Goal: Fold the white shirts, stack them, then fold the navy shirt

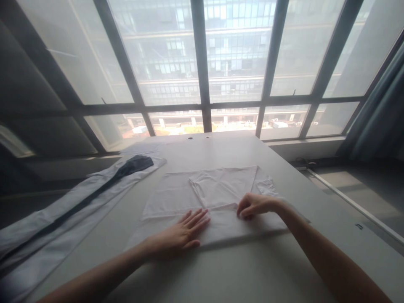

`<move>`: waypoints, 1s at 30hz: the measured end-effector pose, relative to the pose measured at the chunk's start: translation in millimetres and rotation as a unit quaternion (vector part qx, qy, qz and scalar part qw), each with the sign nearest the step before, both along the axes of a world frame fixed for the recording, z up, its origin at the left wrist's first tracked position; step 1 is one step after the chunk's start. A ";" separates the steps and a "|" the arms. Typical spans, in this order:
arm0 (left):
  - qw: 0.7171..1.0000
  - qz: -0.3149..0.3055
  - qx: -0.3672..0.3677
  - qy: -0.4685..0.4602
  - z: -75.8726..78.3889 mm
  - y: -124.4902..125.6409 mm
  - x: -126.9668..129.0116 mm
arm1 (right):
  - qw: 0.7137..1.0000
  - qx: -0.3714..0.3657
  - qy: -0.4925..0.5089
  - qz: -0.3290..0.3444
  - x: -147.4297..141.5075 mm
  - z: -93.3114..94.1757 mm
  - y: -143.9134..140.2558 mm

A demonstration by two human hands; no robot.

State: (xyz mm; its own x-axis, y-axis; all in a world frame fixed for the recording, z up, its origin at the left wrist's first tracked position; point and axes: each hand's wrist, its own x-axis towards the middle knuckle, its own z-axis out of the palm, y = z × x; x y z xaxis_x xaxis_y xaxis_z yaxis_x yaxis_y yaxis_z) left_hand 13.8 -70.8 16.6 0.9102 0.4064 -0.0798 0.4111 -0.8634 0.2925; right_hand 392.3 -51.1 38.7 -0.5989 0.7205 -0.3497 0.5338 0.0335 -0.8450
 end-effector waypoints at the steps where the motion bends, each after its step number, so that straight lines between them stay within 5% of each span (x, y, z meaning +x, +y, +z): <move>1: 1.000 0.005 0.008 -0.011 6.1 2.0 -2.2 | 1.000 0.009 0.017 -0.006 3.6 2.1 2.4; 4: 0.996 0.047 0.047 -0.056 26.0 32.3 -14.9 | 0.988 0.115 0.032 -0.096 24.7 3.8 24.7; 7: 0.977 0.148 0.094 -0.123 35.6 97.6 -38.7 | 0.926 0.268 -0.040 -0.261 55.7 -1.5 65.6; 12: 0.929 0.320 0.106 -0.151 19.6 208.4 -85.1 | 0.836 0.328 -0.194 -0.396 100.5 -11.5 130.5; 19: 0.913 0.376 0.096 -0.127 -5.7 255.8 -103.9 | 0.832 0.353 -0.214 -0.370 116.2 -25.6 174.9; 25: 0.906 0.407 0.078 -0.088 -3.4 278.2 -106.8 | 0.872 0.342 -0.214 -0.278 101.6 -36.9 195.3; 30: 0.899 0.421 0.084 -0.089 1.6 280.0 -104.5 | 0.873 0.323 -0.249 -0.267 89.6 -43.9 201.2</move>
